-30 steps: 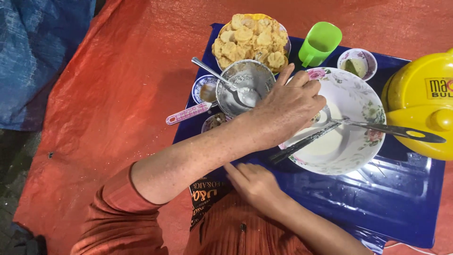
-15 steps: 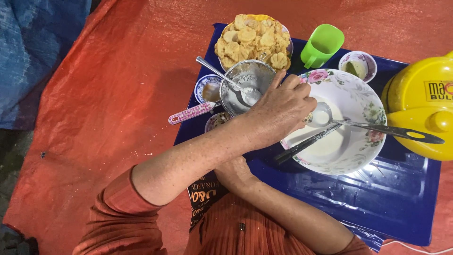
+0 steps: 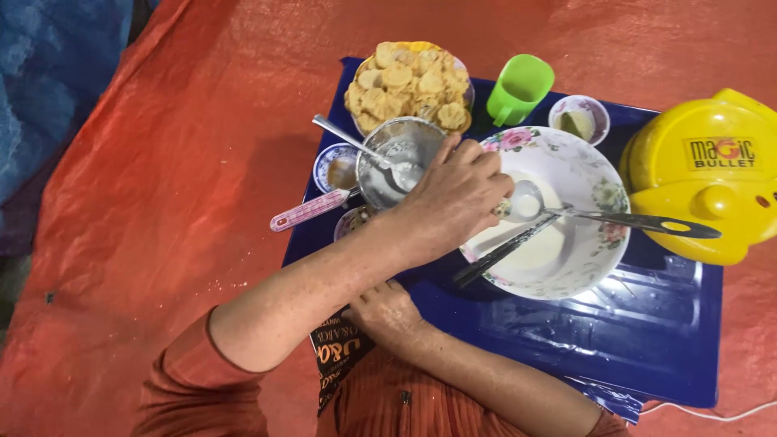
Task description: Cracking quail eggs and stirring a liquid mixture on a small table
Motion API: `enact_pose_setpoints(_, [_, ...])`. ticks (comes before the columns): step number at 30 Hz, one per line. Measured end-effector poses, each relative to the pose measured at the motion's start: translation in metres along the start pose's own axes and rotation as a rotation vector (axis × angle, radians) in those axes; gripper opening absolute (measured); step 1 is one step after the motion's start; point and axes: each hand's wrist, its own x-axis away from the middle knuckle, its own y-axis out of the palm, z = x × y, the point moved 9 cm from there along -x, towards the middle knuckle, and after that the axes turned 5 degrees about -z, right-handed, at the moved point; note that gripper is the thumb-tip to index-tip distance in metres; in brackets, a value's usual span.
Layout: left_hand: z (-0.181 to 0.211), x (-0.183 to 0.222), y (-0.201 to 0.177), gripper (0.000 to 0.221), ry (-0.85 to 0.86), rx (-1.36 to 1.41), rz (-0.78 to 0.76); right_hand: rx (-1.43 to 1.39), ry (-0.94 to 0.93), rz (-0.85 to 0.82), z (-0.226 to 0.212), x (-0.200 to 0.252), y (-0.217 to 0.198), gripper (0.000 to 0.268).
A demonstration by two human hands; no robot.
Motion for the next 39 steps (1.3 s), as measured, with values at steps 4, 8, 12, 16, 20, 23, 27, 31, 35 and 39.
enact_pose_setpoints(4, [0.000, 0.001, -0.014, 0.041, 0.014, -0.032, 0.011, -0.067, -0.055, -0.187, 0.000, -0.001, -0.004, 0.037])
enact_pose_setpoints(8, [0.001, 0.001, -0.022, 0.035, 0.030, -0.002, 0.017, -0.100, -0.091, -0.296, 0.005, 0.009, -0.015, 0.042])
enact_pose_setpoints(12, [0.001, -0.003, -0.020, 0.034, 0.027, 0.017, -0.003, -0.084, -0.096, -0.356, 0.011, 0.024, -0.032, 0.031])
enact_pose_setpoints(16, [0.002, -0.004, -0.022, 0.033, 0.046, 0.072, -0.010, -0.092, -0.194, -0.290, 0.011, 0.039, -0.052, 0.018])
enact_pose_setpoints(20, [-0.001, -0.005, -0.023, 0.032, 0.032, 0.153, -0.013, -0.123, -0.242, -0.338, 0.022, 0.048, -0.076, 0.021])
enact_pose_setpoints(23, [-0.006, -0.005, -0.018, 0.033, 0.011, 0.174, -0.009, -0.145, -0.214, -0.318, 0.037, 0.059, -0.097, 0.019])
enact_pose_setpoints(27, [-0.008, -0.003, -0.016, 0.035, 0.033, 0.191, 0.013, -0.221, -0.145, -0.322, 0.055, 0.090, -0.111, 0.017])
enact_pose_setpoints(31, [-0.004, -0.007, -0.015, 0.031, 0.019, 0.325, -0.047, -0.177, -0.070, -0.296, 0.067, 0.126, -0.116, 0.022])
enact_pose_setpoints(35, [0.001, -0.014, -0.017, 0.024, -0.020, 0.544, -0.147, -0.149, -0.006, -0.221, 0.077, 0.146, -0.123, 0.021])
enact_pose_setpoints(39, [0.000, -0.018, -0.012, 0.026, -0.044, 0.618, -0.178, -0.152, 0.038, -0.196, 0.082, 0.151, -0.128, 0.019])
